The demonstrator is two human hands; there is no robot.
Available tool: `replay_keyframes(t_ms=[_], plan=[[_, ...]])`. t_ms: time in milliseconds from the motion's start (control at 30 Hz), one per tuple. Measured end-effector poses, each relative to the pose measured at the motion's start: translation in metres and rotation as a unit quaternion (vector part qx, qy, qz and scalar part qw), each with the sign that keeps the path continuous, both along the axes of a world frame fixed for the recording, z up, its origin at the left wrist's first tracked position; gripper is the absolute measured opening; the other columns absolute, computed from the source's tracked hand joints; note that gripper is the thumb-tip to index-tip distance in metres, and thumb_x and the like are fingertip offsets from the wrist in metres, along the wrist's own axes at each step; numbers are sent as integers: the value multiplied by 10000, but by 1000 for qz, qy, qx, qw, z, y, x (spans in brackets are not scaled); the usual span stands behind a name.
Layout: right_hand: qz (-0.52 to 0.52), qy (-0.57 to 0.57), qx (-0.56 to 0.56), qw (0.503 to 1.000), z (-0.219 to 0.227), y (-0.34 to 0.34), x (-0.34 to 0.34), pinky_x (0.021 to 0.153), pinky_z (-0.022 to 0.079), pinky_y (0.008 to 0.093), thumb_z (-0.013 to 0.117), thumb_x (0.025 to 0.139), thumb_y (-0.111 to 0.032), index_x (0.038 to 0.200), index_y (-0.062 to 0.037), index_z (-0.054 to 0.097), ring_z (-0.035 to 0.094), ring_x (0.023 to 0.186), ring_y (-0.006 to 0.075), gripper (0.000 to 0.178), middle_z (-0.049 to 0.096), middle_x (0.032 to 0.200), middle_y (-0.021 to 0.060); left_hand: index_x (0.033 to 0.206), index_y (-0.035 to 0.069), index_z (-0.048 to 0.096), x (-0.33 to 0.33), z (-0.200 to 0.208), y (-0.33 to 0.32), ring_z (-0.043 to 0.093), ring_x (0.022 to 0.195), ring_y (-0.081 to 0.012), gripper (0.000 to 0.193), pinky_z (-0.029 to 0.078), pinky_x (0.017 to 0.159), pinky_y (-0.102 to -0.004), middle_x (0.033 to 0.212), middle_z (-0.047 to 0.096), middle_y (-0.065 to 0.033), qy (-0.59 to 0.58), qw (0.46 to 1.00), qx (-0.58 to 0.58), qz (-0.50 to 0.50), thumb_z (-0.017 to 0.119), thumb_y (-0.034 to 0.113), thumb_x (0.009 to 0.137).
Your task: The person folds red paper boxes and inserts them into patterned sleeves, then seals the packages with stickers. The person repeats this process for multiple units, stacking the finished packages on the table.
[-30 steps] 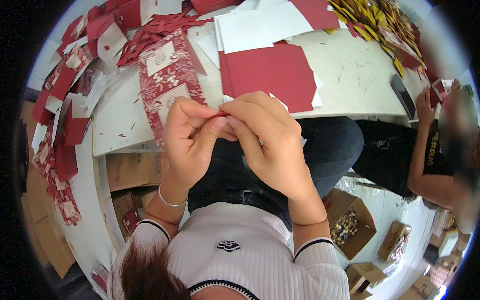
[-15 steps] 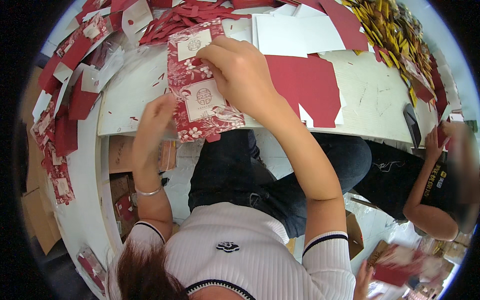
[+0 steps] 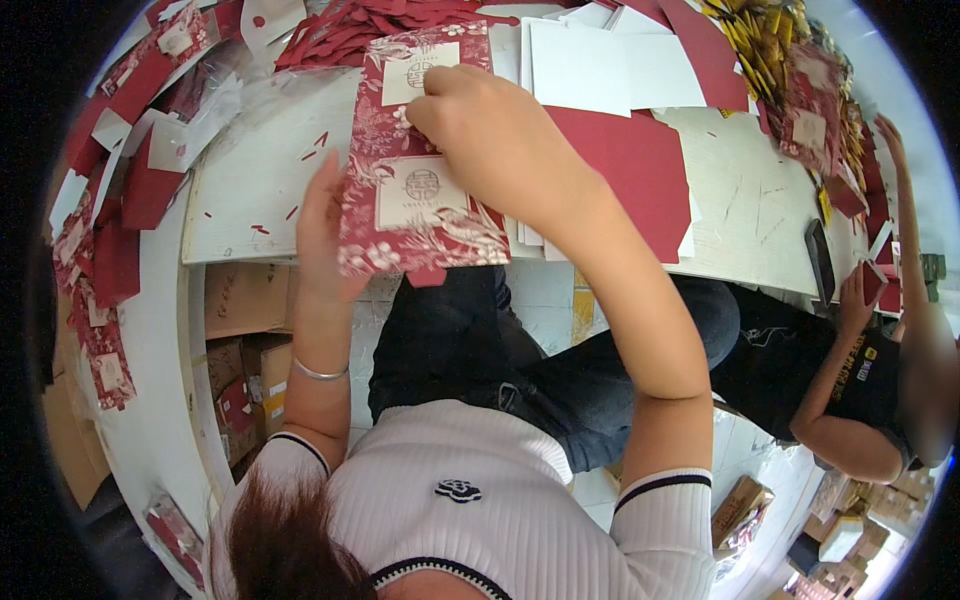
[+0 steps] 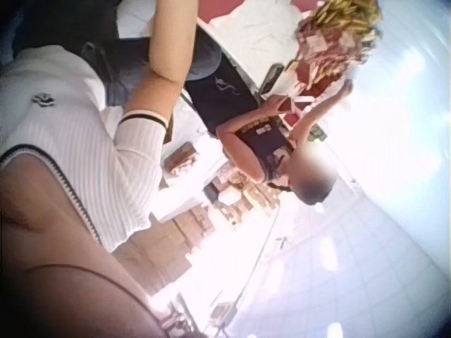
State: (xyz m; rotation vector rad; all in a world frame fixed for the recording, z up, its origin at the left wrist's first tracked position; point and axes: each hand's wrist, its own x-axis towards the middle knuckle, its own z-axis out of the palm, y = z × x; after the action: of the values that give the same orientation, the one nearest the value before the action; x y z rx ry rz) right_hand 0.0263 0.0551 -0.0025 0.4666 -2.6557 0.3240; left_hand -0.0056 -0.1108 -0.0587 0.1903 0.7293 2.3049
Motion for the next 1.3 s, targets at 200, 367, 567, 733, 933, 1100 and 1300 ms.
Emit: replay_keyframes(t_ms=[200,367,567,733,933,1100,1300], plan=[[40,-108,-165,980,5,11,-17,655,476,296,556,755,28,842,31,596,593,691,242,95,602,765,130,1100,-24,480,4,3,8,624,843,-196,302,535,713,-301,1038,577,-138,82,984,-147,65,353,170,907],[34,-175,-87,980,17,9,-18,630,469,268,569,767,1,851,16,600,591,676,193,91,608,762,113,992,-41,540,-15,-12,18,626,744,-135,282,536,631,-259,906,612,-99,132,983,-127,20,370,155,883],[3,-125,-173,977,6,22,-13,617,452,260,623,773,-75,909,-2,615,558,662,147,155,601,746,75,971,-55,555,-17,-12,19,620,707,-116,224,528,596,-242,892,618,-97,217,965,-144,39,455,108,855],[-29,-110,-304,946,-13,34,0,615,444,260,656,746,-113,876,-12,622,555,658,168,168,602,742,92,955,-59,570,-7,-11,25,613,700,-108,213,517,583,-240,880,624,-89,119,985,-112,51,491,104,843],[45,-85,-255,962,-13,33,-8,611,422,218,611,777,-32,877,-22,586,487,658,84,104,566,748,11,940,-62,571,-7,-6,26,596,707,-98,214,507,592,-242,897,617,-96,105,985,-137,10,448,86,848],[66,-96,-225,967,-3,21,-13,615,427,214,571,796,3,988,-57,549,498,670,79,203,527,707,1,932,-61,566,-9,-7,18,581,740,-104,214,490,635,-253,873,614,-86,158,958,-239,18,436,83,842],[93,-18,-346,934,-5,34,-17,613,453,267,550,797,-23,1096,-94,520,534,652,121,309,584,822,63,998,-10,559,-31,3,-2,548,926,-163,230,445,774,-306,954,586,-86,306,825,-444,166,498,105,808]])
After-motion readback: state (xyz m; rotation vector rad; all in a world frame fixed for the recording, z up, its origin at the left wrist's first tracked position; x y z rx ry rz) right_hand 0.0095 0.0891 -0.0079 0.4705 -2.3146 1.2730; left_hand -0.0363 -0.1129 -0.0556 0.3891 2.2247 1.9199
